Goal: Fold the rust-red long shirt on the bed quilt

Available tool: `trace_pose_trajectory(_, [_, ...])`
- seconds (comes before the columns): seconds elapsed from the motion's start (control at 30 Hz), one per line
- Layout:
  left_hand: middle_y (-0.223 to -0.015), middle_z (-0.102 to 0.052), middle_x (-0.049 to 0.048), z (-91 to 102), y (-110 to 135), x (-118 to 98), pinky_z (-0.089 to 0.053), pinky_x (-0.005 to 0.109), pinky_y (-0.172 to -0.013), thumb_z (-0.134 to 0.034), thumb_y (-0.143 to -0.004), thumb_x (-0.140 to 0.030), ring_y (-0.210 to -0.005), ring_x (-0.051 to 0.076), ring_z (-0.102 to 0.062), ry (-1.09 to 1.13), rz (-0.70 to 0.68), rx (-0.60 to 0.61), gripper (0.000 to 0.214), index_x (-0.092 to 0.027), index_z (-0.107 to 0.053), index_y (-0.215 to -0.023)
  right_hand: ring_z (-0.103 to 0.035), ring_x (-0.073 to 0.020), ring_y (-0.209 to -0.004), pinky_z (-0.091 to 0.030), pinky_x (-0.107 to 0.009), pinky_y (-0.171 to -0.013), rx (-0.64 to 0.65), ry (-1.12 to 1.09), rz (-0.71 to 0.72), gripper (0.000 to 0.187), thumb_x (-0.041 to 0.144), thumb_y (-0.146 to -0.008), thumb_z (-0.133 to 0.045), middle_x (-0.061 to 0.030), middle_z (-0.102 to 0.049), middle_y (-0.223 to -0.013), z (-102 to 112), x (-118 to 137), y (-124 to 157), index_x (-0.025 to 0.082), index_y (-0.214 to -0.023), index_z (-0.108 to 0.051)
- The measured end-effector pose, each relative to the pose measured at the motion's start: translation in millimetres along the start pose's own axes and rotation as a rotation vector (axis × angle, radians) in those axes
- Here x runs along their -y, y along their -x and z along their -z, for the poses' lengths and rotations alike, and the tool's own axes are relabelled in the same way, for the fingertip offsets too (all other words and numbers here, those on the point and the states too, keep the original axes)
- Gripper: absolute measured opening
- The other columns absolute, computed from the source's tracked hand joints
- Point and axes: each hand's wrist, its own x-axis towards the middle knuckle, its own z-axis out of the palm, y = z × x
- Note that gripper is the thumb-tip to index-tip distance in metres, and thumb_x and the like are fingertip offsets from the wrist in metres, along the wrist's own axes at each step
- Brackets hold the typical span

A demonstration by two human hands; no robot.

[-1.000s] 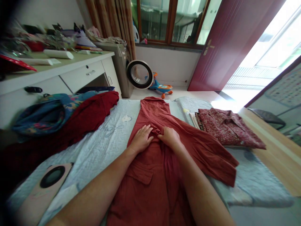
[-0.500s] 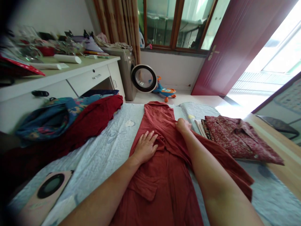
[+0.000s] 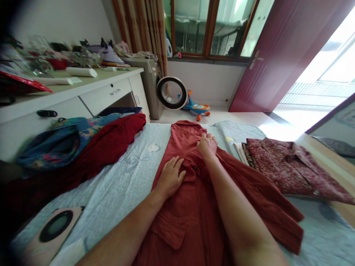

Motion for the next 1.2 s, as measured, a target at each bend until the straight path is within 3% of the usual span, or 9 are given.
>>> trace_pose_trajectory(0.13, [-0.137,-0.055,0.0144,5.2,-1.7,3.6,-0.034,0.052,-0.110,-0.046,-0.093,-0.026,-0.130,0.029,-0.047,-0.061,0.078,-0.100,0.036,-0.018,-0.057,-0.126,-0.050,-0.0334,-0.120,-0.040,-0.049,-0.095,0.240,-0.033,0.124,0.038,0.036,-0.091,-0.046,-0.0173,-0.054,-0.132,-13.0,31.0,16.0,0.019,-0.123,-0.059])
trace_pose_trajectory(0.27, [-0.133,-0.058,0.0139,4.9,-0.5,7.0,-0.037,0.049,-0.108,-0.051,-0.088,-0.021,-0.128,0.029,-0.048,-0.088,0.130,-0.089,0.036,-0.017,-0.059,-0.123,-0.039,-0.0305,-0.133,-0.030,-0.051,-0.106,0.167,-0.080,0.153,0.045,0.044,-0.096,-0.040,-0.0160,-0.045,-0.145,-38.7,39.9,30.1,0.019,-0.133,-0.051])
trace_pose_trajectory(0.4, [-0.124,-0.063,0.0102,7.5,-9.1,14.3,-0.043,0.042,-0.102,-0.052,-0.087,-0.019,-0.119,0.026,-0.055,-0.021,0.172,-0.067,0.028,-0.020,-0.062,-0.113,-0.031,-0.0303,-0.139,-0.023,-0.055,-0.110,0.162,-0.104,0.167,0.051,0.049,-0.097,-0.037,-0.0148,-0.038,-0.152,-48.9,38.1,33.2,0.021,-0.139,-0.045])
trace_pose_trajectory(0.5, [-0.114,-0.066,0.0103,15.1,-33.2,28.4,-0.046,0.039,-0.097,-0.053,-0.086,-0.020,-0.109,0.025,-0.060,0.007,0.275,-0.064,0.024,-0.019,-0.063,-0.108,-0.031,-0.0313,-0.139,-0.023,-0.057,-0.109,0.169,-0.096,0.169,0.051,0.050,-0.097,-0.038,-0.0150,-0.037,-0.152,-48.0,38.1,31.8,0.021,-0.138,-0.046])
trace_pose_trajectory(0.67, [-0.117,-0.066,0.0177,22.3,-102.7,60.4,-0.046,0.038,-0.095,-0.054,-0.087,-0.038,-0.114,0.029,-0.060,-0.048,0.481,-0.047,0.037,-0.013,-0.062,-0.114,-0.034,-0.0327,-0.136,-0.025,-0.057,-0.108,0.131,-0.099,0.178,0.050,0.049,-0.097,-0.038,-0.0157,-0.041,-0.149,-46.0,40.0,32.9,0.020,-0.136,-0.049])
trace_pose_trajectory(0.8, [-0.113,-0.069,0.0205,14.5,-152.4,72.7,-0.049,0.035,-0.085,-0.051,-0.083,-0.065,-0.109,0.032,-0.065,0.012,0.591,0.098,0.060,-0.013,-0.067,-0.108,-0.041,-0.0323,-0.131,-0.027,-0.053,-0.107,0.058,-0.103,0.190,0.046,0.047,-0.096,-0.040,-0.0150,-0.046,-0.145,-42.8,40.4,35.7,0.021,-0.132,-0.053])
trace_pose_trajectory(0.87, [-0.111,-0.070,0.0210,8.8,-168.2,74.8,-0.050,0.034,-0.082,-0.049,-0.083,-0.067,-0.106,0.032,-0.066,0.028,0.625,0.131,0.063,-0.012,-0.069,-0.107,-0.044,-0.0311,-0.128,-0.028,-0.049,-0.106,0.007,-0.106,0.196,0.044,0.045,-0.096,-0.041,-0.0147,-0.048,-0.143,-40.0,40.3,36.4,0.020,-0.130,-0.054])
trace_pose_trajectory(1.0, [-0.113,-0.070,0.0190,2.0,-182.2,78.8,-0.050,0.032,-0.081,-0.045,-0.092,-0.050,-0.106,0.029,-0.067,-0.020,0.627,0.078,0.046,-0.014,-0.069,-0.108,-0.046,-0.0291,-0.126,-0.029,-0.045,-0.104,-0.052,-0.105,0.186,0.042,0.041,-0.096,-0.043,-0.0138,-0.051,-0.141,-34.2,41.2,36.9,0.020,-0.130,-0.055])
trace_pose_trajectory(1.2, [-0.109,-0.071,0.0154,-5.0,-175.0,85.9,-0.049,0.036,-0.084,-0.040,-0.097,-0.038,-0.102,0.027,-0.067,-0.113,0.567,-0.006,0.035,-0.018,-0.064,-0.112,-0.043,-0.0268,-0.131,-0.028,-0.043,-0.106,-0.037,-0.106,0.208,0.047,0.043,-0.098,-0.038,-0.0134,-0.047,-0.146,-32.8,43.6,38.3,0.019,-0.136,-0.051])
